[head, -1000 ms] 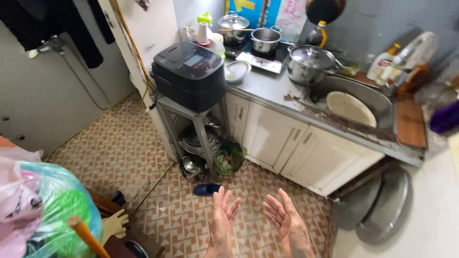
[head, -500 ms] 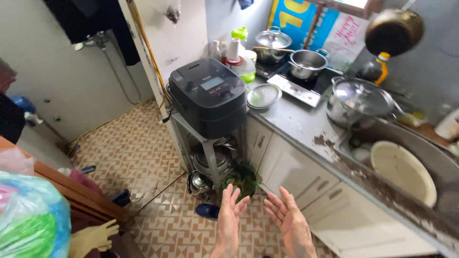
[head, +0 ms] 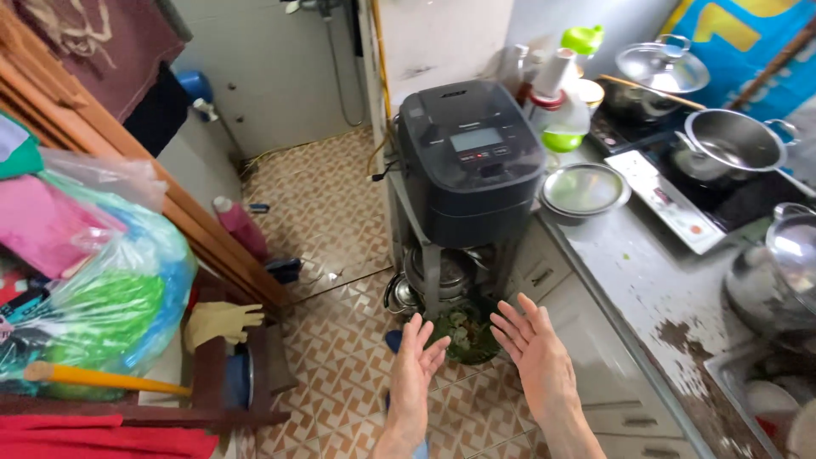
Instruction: Moving a rice cooker to a dining table and scooping rice into a bowl.
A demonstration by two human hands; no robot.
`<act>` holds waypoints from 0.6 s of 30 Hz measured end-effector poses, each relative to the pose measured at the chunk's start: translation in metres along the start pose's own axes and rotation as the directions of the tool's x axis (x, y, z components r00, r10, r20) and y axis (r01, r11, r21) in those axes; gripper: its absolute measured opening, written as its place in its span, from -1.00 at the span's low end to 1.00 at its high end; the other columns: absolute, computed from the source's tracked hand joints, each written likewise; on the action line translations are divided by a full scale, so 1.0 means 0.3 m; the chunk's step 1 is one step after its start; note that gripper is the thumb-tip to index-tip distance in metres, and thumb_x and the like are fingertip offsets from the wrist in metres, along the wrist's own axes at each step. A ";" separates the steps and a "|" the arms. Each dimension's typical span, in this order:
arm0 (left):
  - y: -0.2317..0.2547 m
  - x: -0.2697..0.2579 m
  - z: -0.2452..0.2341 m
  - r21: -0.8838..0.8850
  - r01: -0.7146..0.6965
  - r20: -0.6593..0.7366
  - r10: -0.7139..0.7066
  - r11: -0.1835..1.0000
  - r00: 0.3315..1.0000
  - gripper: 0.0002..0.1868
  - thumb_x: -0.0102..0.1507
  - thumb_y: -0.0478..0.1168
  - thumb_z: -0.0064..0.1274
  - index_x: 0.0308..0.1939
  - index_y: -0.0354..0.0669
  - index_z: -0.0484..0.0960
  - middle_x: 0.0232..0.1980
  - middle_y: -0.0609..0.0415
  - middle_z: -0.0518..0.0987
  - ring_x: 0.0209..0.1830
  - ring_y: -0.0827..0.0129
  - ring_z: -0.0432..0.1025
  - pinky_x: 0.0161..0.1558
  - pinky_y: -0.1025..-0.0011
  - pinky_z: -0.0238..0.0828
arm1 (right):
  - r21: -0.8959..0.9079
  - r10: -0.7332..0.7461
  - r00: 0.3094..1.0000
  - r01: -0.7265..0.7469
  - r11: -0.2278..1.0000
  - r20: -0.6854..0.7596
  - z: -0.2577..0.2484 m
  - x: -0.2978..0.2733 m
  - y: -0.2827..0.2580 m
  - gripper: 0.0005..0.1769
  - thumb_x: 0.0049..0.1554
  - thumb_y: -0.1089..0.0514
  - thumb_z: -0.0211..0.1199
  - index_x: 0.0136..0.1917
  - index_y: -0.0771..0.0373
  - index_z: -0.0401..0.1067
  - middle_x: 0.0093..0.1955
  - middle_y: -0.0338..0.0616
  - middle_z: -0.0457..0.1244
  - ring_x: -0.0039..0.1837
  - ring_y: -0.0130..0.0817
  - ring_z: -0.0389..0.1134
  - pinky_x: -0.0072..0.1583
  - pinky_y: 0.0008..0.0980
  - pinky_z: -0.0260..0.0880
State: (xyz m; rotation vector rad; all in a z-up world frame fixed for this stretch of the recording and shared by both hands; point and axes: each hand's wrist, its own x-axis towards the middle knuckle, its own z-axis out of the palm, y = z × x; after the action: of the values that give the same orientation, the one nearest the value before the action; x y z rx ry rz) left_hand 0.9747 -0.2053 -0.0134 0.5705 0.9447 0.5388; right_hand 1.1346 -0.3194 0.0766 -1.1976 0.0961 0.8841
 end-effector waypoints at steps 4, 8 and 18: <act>0.082 0.072 0.032 0.039 -0.071 -0.032 0.072 0.997 0.997 -0.03 0.54 0.36 -0.29 0.93 -0.08 0.24 0.89 -0.18 0.44 0.57 0.11 0.65 0.62 0.13 0.48 | 0.001 -0.009 1.000 0.009 1.000 0.023 0.055 0.088 -0.040 -0.07 0.44 -0.20 -0.10 0.87 0.40 0.22 0.82 0.33 0.27 0.77 0.15 0.33 0.75 0.13 0.29; 0.145 0.215 0.083 -0.035 -0.118 -0.040 0.117 0.992 0.992 -0.02 0.52 0.34 -0.22 0.89 -0.15 0.33 0.88 -0.20 0.46 0.53 0.13 0.65 0.60 0.19 0.47 | 0.024 -0.078 0.997 0.077 0.997 0.021 0.062 0.233 -0.079 -0.21 0.55 -0.14 -0.17 0.78 0.45 0.30 0.70 0.32 0.32 0.66 0.12 0.37 0.70 0.09 0.34; 0.414 0.576 0.293 0.192 -0.313 0.076 0.304 0.930 0.950 0.03 0.48 0.39 -0.17 0.91 -0.12 0.21 0.99 0.00 0.24 0.94 0.12 0.24 0.90 0.15 0.07 | -0.625 -0.637 0.761 0.558 0.546 0.123 0.118 0.630 -0.197 -0.15 0.55 -0.49 -0.28 0.71 0.01 0.47 0.84 -0.02 0.32 0.88 0.00 0.22 0.85 0.25 0.09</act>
State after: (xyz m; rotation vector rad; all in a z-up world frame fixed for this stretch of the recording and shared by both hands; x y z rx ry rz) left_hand 1.1113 -0.0212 0.0077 0.9213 0.8769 0.7127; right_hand 1.2863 -0.1921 0.0412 -1.7669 -0.5519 0.1969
